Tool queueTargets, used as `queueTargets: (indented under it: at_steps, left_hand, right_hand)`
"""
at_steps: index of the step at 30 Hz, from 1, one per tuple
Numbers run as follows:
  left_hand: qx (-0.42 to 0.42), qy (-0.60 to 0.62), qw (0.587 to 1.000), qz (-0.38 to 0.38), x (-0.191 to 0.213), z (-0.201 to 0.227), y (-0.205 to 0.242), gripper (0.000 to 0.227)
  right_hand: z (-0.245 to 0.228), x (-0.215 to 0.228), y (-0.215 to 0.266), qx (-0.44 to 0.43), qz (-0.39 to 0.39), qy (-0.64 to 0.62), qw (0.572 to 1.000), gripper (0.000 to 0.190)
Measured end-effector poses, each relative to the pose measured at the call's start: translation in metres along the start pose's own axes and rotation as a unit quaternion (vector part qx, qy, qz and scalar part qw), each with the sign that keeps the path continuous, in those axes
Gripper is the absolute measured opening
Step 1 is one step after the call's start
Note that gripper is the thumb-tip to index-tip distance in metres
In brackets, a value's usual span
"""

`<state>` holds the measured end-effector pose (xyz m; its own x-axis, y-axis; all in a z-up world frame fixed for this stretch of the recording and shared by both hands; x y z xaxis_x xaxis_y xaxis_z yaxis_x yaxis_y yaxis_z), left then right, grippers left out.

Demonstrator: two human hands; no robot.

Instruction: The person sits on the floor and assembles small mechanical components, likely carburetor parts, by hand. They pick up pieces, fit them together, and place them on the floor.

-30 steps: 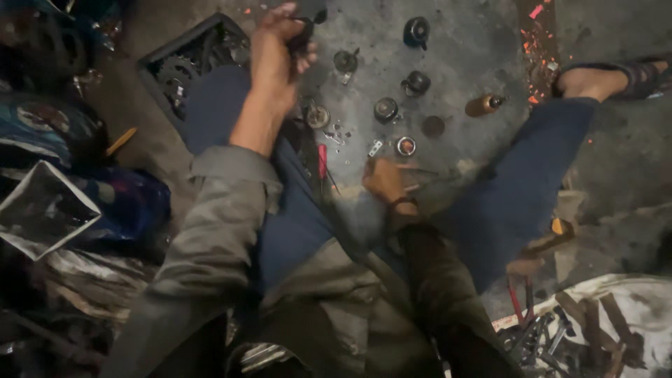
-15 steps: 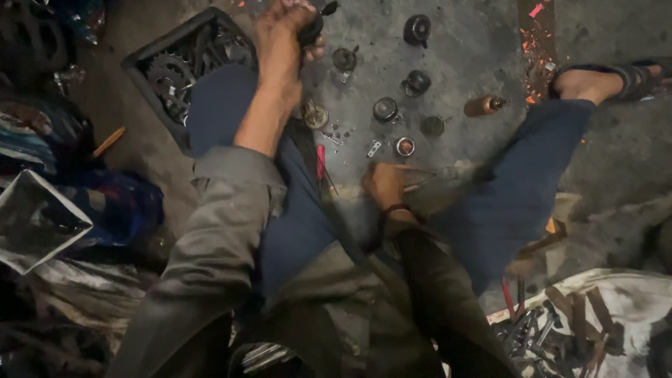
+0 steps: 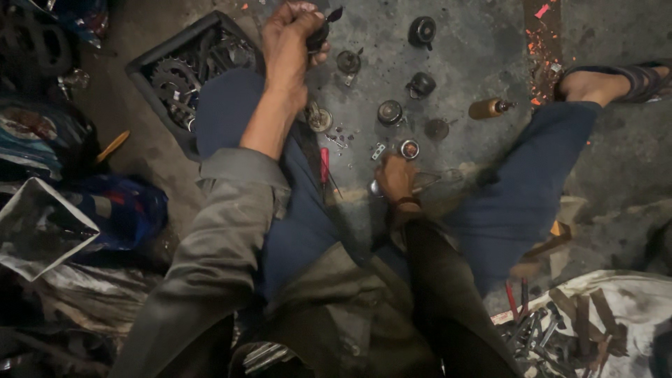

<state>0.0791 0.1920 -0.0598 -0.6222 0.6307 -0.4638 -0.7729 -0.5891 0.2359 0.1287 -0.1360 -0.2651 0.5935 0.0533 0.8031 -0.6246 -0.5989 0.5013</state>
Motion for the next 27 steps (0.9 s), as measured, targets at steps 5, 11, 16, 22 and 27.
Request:
queueTargets:
  at_steps: [5, 11, 16, 22, 27]
  left_hand:
    - [-0.013, -0.005, 1.0, 0.006, 0.003, -0.001, -0.002, 0.005]
    - [-0.007, 0.002, 1.0, 0.025, 0.006, -0.007, -0.005, 0.006]
    - [-0.019, 0.002, 1.0, 0.01, 0.007, -0.01, -0.007, 0.006]
    - [-0.015, -0.018, 1.0, 0.015, 0.008, -0.011, -0.008, 0.011]
    - [0.004, -0.008, 1.0, 0.018, 0.006, -0.01, -0.006, 0.014]
  right_hand:
    - [0.016, 0.0, -0.005, -0.007, 0.052, -0.081, 0.995, 0.023]
    - [0.023, 0.005, -0.002, -0.033, 0.039, -0.125, 0.991, 0.022]
    - [0.009, 0.015, 0.0, -0.035, 0.058, -0.11, 0.992, 0.025]
    - [0.014, 0.026, 0.003, -0.065, 0.124, -0.177, 0.974, 0.02]
    - [0.013, 0.008, 0.009, -0.071, -0.015, -0.034, 0.997, 0.022]
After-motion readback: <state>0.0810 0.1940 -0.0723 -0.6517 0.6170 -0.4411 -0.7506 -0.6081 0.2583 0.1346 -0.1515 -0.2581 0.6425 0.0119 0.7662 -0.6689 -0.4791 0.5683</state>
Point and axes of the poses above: each hand's wrist, its own y-axis away from the middle knuckle, its own x-axis out of the back of the hand, z = x × y, the point moved 4 cm from there along -y, towards the middle knuckle, and after that the axes turned 12 degrees about -z, right-handed, at the moved point
